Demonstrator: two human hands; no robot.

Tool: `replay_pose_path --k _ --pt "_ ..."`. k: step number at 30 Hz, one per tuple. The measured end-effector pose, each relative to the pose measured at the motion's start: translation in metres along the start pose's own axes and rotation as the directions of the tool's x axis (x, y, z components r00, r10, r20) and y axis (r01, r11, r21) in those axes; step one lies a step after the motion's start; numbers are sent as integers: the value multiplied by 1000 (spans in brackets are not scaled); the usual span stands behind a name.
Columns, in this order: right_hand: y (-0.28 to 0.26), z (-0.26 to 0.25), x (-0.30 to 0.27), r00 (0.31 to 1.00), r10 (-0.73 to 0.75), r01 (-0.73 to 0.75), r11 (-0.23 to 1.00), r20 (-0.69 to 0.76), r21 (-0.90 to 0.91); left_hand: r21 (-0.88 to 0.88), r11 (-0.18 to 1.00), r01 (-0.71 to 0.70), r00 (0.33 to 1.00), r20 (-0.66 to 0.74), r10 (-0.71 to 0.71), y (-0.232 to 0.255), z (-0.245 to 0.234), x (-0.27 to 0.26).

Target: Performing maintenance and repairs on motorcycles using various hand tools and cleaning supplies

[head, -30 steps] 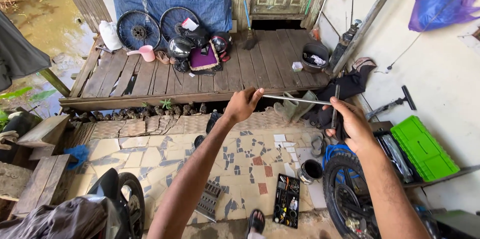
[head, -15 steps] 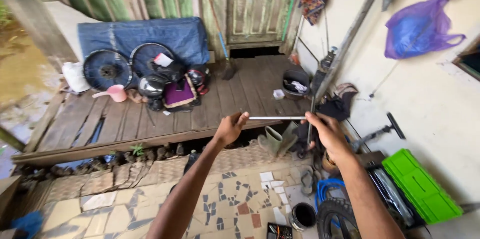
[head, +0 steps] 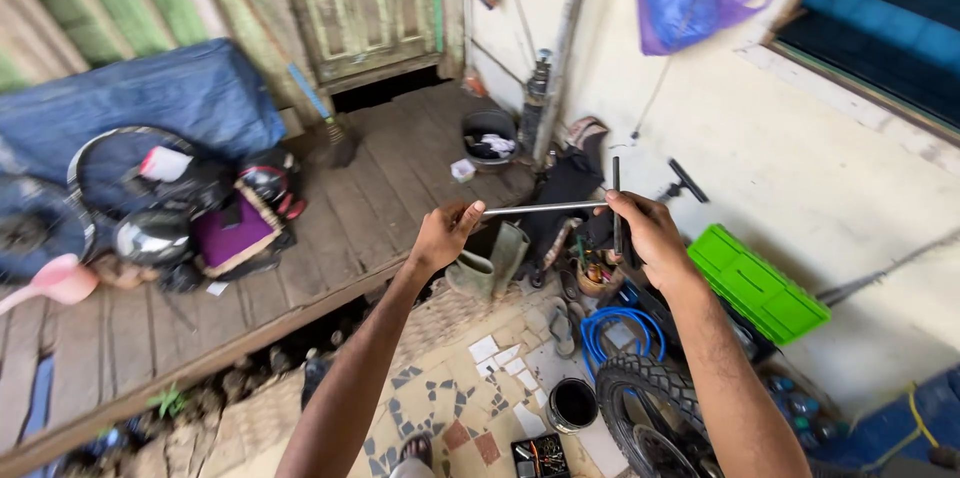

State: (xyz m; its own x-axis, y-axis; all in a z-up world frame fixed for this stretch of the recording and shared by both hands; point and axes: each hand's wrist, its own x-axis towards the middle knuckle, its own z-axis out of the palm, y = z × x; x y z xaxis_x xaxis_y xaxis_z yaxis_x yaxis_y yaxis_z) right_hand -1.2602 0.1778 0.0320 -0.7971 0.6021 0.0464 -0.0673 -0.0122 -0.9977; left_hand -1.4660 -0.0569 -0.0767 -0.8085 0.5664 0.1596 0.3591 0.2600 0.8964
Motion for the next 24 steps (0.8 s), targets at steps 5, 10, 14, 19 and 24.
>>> replay_pose_path --k 5,10,14,19,24 --pt "17 -13 32 977 36 -52 996 -211 -69 -9 999 -40 986 161 41 -17 37 78" --pt "36 -4 75 924 82 -126 988 -375 -93 -128 992 -8 930 362 54 -51 59 147" --pt "45 22 103 891 80 -133 987 -448 -87 -229 972 50 882 467 64 -81 64 190" --pt "68 26 124 878 -100 -36 961 -468 -273 -201 978 51 849 525 63 -108 89 247" --pt "69 37 98 854 -53 -127 943 -517 -306 -212 977 28 796 596 106 -140 150 262"
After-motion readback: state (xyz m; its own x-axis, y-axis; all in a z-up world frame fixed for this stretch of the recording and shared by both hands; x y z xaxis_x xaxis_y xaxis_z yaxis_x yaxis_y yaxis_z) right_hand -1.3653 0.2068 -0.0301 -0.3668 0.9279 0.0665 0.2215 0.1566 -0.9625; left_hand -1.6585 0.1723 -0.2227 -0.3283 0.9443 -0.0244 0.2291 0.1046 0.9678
